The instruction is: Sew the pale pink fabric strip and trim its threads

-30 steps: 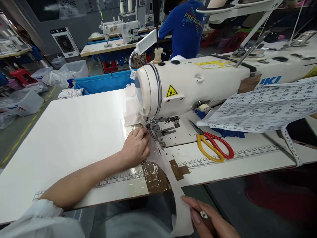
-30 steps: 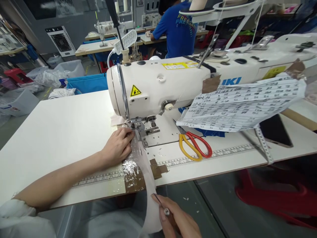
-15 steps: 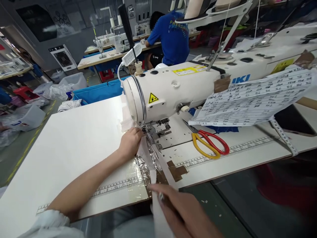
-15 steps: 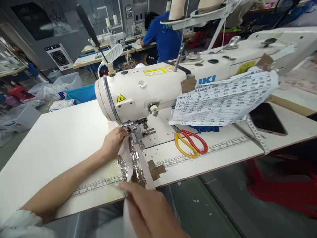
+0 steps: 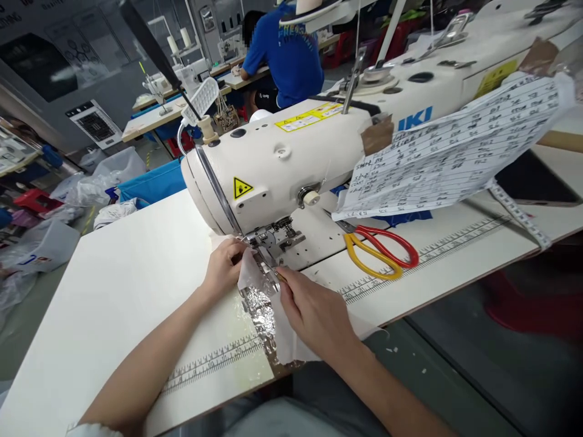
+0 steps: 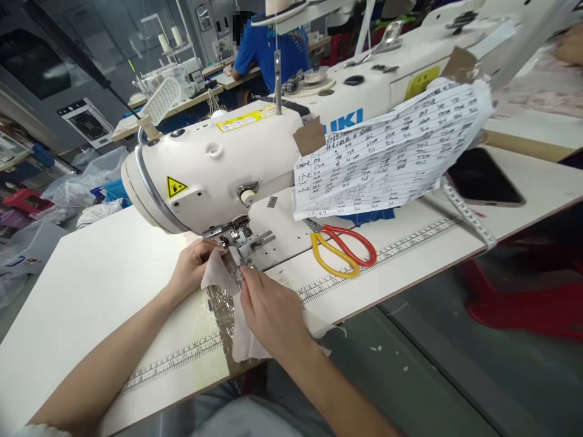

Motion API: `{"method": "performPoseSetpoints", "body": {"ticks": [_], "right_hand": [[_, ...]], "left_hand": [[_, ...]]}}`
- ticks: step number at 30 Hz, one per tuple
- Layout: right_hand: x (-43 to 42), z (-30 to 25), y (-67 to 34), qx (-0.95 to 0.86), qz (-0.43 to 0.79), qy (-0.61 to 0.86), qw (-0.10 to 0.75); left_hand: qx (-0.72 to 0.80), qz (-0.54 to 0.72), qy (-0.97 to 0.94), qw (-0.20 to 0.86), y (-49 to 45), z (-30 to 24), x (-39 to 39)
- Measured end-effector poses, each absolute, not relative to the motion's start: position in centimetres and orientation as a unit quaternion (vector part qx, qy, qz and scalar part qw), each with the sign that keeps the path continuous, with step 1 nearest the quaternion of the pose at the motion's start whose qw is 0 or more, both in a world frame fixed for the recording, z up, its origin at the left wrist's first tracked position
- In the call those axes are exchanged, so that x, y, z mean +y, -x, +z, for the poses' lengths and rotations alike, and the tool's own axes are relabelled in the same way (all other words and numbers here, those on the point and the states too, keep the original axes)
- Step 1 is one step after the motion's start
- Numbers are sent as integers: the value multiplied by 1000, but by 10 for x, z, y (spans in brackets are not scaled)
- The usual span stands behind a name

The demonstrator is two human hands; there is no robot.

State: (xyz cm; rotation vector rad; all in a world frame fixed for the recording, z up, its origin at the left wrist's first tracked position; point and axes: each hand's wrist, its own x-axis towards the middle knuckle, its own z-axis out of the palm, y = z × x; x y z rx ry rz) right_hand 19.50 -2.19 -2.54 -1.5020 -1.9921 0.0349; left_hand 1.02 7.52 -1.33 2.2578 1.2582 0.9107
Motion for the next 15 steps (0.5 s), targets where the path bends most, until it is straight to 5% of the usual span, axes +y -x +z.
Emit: {"method": "performPoseSetpoints", "body": {"ticks": [15], "right_hand": [[-18,-27,-193,-757,11,565,328]], "left_hand": [[470,308,-800,210,-11,-14,76]]}}
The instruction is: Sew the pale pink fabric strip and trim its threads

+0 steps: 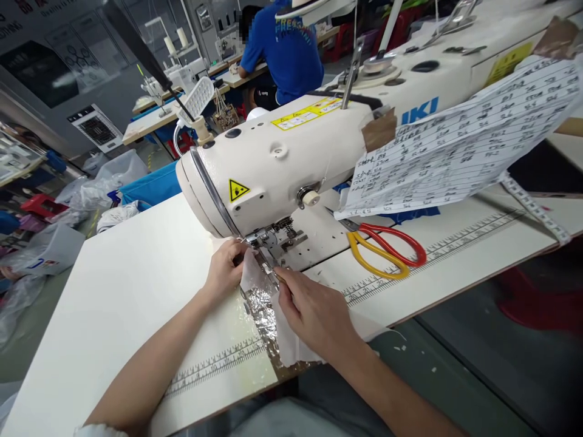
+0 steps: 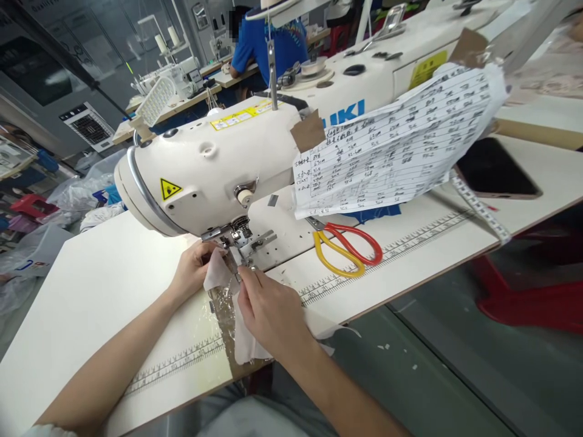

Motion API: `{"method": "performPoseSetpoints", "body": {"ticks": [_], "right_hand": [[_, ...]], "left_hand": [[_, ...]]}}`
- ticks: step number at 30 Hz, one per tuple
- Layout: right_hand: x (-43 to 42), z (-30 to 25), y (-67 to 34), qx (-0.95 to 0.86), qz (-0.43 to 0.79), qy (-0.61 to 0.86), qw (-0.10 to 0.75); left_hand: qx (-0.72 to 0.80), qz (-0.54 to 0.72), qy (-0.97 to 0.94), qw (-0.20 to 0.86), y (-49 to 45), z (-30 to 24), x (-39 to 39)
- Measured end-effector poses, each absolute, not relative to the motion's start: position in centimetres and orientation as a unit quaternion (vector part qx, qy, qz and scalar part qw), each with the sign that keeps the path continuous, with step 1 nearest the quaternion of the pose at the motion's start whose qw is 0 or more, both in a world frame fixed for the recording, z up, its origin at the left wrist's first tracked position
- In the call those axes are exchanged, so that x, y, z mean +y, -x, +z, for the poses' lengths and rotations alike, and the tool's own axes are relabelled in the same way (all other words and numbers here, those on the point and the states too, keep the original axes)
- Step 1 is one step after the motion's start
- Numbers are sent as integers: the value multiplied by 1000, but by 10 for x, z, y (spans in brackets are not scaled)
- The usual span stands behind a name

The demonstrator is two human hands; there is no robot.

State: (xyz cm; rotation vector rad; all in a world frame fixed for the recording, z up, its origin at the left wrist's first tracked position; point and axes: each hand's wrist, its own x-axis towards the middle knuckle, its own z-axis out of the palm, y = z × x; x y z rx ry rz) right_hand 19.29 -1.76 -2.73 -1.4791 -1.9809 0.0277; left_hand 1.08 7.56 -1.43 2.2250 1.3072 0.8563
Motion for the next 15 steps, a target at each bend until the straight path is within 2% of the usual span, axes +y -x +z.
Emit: {"method": "performPoseSetpoints", "body": {"ticks": [9,15], "right_hand": [[-15,-28,-192,-761,11,574,302],[-15,-30,-192,-757,4,570,318]], "left_hand": [[463,311,-803,209,-10,-15,77],[457,317,-806,203,-9,-19,78]]}}
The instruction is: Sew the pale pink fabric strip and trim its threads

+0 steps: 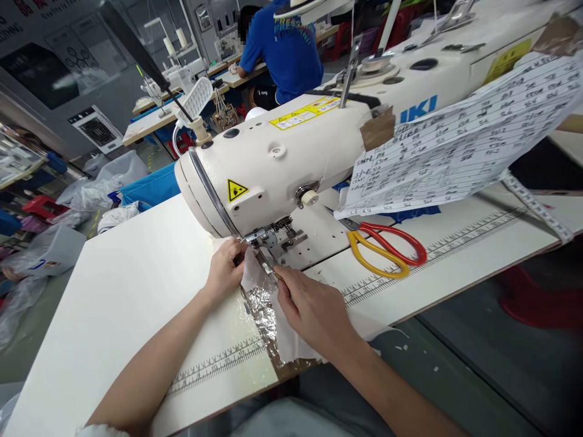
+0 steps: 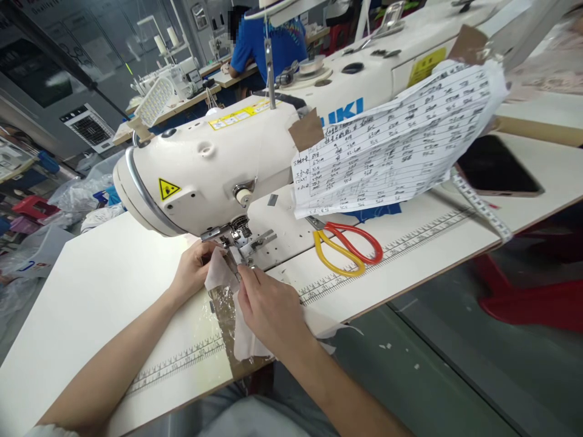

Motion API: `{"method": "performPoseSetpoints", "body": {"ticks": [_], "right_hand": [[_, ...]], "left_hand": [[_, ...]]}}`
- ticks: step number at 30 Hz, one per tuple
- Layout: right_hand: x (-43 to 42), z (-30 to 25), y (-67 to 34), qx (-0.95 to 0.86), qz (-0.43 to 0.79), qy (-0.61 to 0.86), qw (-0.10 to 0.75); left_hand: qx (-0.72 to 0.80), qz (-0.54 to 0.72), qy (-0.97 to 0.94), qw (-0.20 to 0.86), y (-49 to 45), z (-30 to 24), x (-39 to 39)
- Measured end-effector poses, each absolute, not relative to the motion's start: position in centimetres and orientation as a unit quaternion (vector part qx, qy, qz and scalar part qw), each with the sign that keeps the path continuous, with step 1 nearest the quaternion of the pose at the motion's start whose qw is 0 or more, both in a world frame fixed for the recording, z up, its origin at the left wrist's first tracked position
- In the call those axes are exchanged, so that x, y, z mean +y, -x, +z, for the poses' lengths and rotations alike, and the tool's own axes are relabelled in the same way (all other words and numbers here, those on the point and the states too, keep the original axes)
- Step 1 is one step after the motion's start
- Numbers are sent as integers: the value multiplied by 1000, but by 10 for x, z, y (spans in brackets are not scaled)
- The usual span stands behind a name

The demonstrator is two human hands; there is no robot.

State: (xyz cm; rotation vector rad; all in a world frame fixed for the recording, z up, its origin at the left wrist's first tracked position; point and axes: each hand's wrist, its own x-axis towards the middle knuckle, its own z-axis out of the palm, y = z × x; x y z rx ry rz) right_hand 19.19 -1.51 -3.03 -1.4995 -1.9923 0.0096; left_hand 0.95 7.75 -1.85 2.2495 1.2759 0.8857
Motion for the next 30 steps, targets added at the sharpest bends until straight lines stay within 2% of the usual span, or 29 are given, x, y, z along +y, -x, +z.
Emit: {"method": "performPoseSetpoints", "body": {"ticks": [11,21,24,30], "right_hand": [[-14,-31,-189,-762,-22,570,307],[-14,-31,-189,-755,-27,576,312],[-14,-29,-189,-754,-30,581,306],[-14,-30,-185,-758,-57,584,285]], "left_hand": [[448,305,-831,126,-11,-21,80],[470,309,-801,206,-7,-20,83],[451,320,-817,163,-7,-21,82],[338,331,-881,-12,-10,-24,80]]}}
